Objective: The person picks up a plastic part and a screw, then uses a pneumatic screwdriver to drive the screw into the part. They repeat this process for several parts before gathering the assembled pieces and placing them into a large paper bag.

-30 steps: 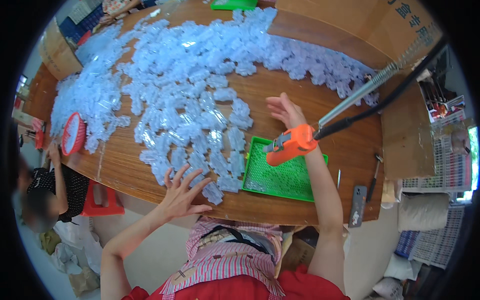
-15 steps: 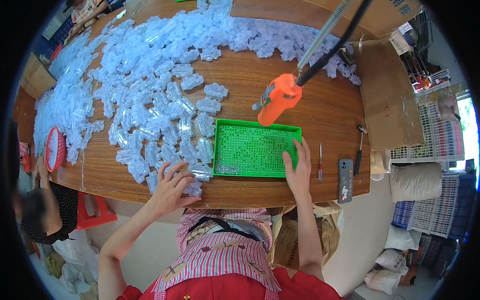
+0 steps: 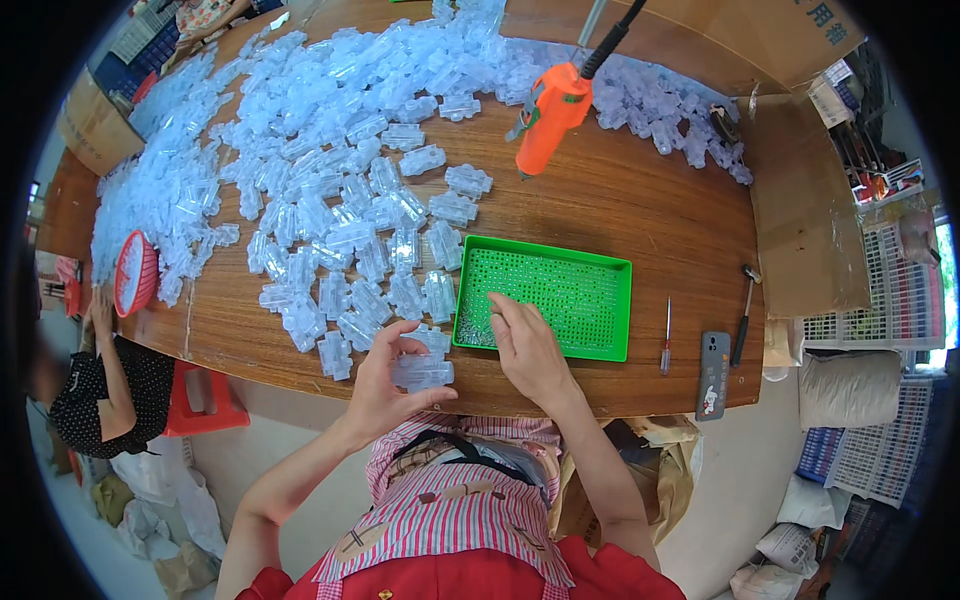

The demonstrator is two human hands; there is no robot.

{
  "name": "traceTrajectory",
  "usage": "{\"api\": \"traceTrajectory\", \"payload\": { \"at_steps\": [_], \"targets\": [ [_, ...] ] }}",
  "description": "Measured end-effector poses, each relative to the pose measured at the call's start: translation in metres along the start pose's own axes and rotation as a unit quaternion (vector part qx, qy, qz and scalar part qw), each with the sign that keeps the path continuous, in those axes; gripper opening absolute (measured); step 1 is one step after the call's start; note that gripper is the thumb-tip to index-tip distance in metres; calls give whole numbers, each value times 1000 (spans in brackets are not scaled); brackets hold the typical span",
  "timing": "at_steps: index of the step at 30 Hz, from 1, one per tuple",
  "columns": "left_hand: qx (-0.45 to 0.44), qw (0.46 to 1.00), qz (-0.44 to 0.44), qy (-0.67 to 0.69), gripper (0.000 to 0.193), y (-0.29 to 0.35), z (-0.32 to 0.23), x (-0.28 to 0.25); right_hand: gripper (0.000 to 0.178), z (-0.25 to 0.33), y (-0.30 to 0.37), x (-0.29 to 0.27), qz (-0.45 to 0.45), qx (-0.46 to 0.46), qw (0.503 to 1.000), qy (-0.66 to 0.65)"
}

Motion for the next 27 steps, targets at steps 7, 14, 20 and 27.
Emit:
{"api": "traceTrajectory", "payload": {
  "at_steps": [7, 14, 20, 27],
  "targets": [
    [17, 1000, 0, 15, 90, -7, -7, 13, 26, 1, 4, -9, -27, 24, 999, 16],
    [41, 996, -23, 70, 86, -12, -14, 37, 41, 45, 3, -29, -75, 44, 987, -136],
    [148, 988, -28, -44, 87, -29, -13, 70, 70, 65, -61, -76, -178, -151, 964, -124],
    [153, 987, 33, -36, 85, -29, -7, 69, 67, 76, -80, -84, -22, -49, 946, -319]
  ]
}}
Point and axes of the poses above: each hand's wrist, its own y-axis away from the middle knuckle, its own x-axis out of the palm, z = x × y, the point moved 2 cm from there along -y, towards the middle knuckle, and after that the axes turned 14 degrees about -y, right-handed, at the moved point
